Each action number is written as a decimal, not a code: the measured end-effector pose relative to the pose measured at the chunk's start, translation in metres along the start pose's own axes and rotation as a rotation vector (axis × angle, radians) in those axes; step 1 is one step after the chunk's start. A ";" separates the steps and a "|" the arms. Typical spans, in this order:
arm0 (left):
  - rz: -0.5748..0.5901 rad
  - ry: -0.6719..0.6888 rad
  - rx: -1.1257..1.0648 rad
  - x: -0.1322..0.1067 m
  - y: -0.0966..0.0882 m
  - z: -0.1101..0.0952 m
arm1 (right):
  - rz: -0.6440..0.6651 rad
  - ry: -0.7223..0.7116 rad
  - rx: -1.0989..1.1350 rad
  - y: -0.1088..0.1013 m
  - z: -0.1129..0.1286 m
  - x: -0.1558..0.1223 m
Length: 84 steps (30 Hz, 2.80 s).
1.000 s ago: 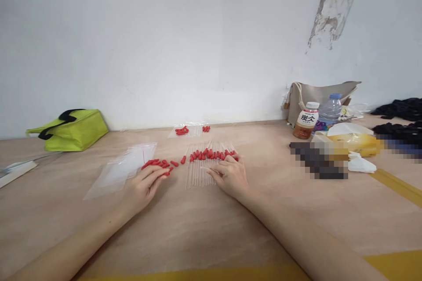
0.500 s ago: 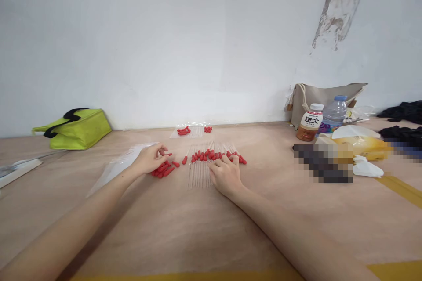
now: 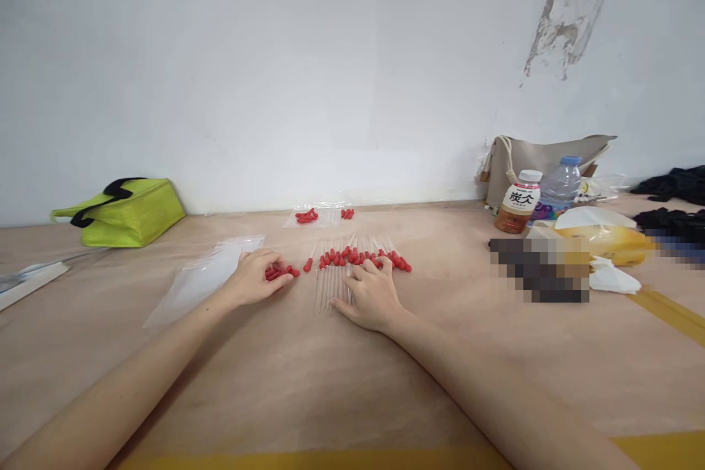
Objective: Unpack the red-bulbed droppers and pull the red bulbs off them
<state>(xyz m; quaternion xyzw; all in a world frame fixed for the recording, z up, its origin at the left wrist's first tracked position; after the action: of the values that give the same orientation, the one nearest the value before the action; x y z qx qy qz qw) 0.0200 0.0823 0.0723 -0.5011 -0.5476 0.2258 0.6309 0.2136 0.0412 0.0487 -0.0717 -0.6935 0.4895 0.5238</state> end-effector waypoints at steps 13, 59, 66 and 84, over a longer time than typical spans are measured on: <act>0.205 -0.208 0.128 0.050 0.035 0.001 | -0.218 0.190 0.047 -0.019 -0.035 -0.013; -0.329 0.561 -0.037 -0.062 -0.006 -0.087 | -0.189 -0.307 0.162 -0.018 0.036 -0.018; -0.290 0.607 -0.008 -0.065 -0.006 -0.093 | -0.174 -0.315 0.142 -0.019 0.037 -0.021; -0.334 -0.120 -0.257 -0.023 -0.042 0.018 | -0.297 0.246 0.037 -0.017 -0.040 -0.008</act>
<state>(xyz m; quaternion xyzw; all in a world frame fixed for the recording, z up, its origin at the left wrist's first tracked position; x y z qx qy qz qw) -0.0143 0.0534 0.0971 -0.4654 -0.6840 0.0756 0.5566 0.2561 0.0514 0.0550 -0.0182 -0.6182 0.4070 0.6722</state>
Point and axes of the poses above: each hand's wrist, its own x-axis towards the middle knuckle, its own y-axis out of the palm, z = x × y, the point moved 8 cm from there along x, towards the middle knuckle, and after that the axes turned 4 degrees about -z, right-handed, at the moved point
